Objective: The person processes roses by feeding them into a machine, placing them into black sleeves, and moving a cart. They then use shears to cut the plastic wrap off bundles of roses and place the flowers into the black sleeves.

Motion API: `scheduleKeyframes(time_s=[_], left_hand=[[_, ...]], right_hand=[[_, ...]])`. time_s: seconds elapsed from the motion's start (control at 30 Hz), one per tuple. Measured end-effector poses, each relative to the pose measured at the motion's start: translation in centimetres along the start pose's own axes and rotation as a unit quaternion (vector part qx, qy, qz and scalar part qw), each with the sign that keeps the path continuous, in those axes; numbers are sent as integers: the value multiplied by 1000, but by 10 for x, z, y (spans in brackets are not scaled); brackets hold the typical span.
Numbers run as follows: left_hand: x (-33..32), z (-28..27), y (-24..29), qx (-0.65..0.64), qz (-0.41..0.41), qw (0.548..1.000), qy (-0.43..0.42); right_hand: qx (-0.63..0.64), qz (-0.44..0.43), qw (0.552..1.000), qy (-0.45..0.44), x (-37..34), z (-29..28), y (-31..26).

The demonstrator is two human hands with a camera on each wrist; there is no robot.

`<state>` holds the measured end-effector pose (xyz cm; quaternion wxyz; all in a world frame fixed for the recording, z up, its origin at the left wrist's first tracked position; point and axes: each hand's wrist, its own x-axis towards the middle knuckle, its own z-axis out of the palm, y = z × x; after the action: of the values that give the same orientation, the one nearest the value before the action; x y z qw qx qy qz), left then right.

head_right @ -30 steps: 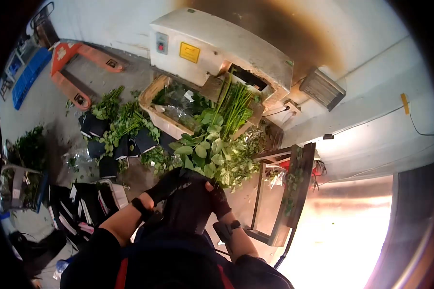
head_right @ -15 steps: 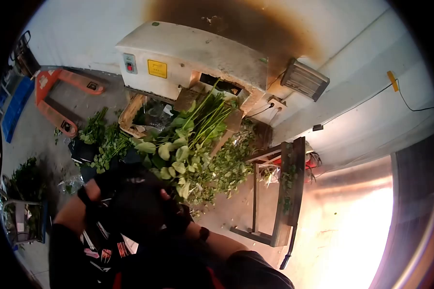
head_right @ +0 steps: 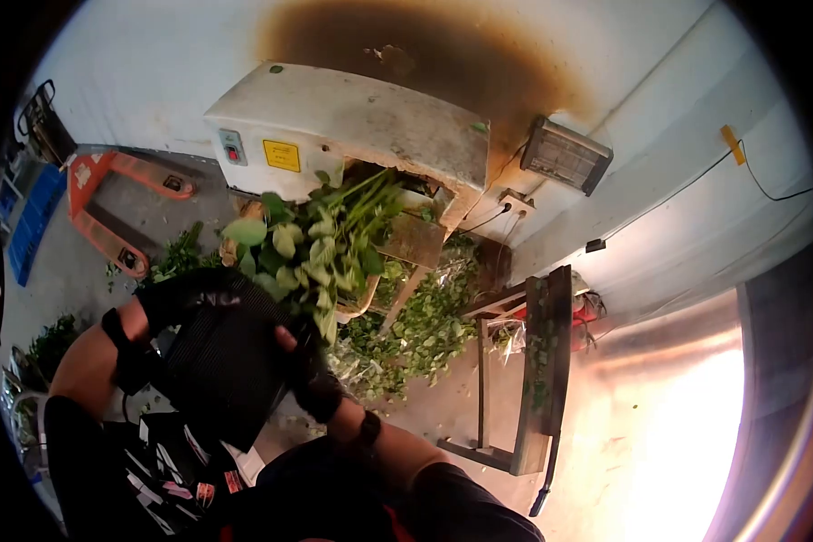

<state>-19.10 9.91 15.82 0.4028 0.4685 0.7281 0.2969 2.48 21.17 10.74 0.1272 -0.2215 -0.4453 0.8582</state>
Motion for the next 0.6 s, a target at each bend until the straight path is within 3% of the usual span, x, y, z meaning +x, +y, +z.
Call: scheduleKeyframes(time_s=[0.07,0.1,0.17,0.23,0.3,0.33,0.5,0.6], left_hand=[[10,6,27,33,55,993,101],[25,10,19,-116,21,993,28],[56,38,21,-180,47,982,43],[90,70,21,-300,-40,953,26],[122,95,29,-304,80,947,65],[139,97,31,-318,93,942,51],[228,58,36,-415,109,903,24],[266,25,38,-466,79,881,6]], right_hand=[[50,8,998,33,8,-6,-28],[8,-56,998,28,13,-22,-29],[38,-54,997,48,13,-53,-41],[9,-13,995,99,28,-108,-37],[30,-3,993,112,36,-131,-62],[56,-8,995,88,41,-135,-77],[-12,-48,996,70,117,-181,-128],[-31,-12,995,92,181,-206,-148]])
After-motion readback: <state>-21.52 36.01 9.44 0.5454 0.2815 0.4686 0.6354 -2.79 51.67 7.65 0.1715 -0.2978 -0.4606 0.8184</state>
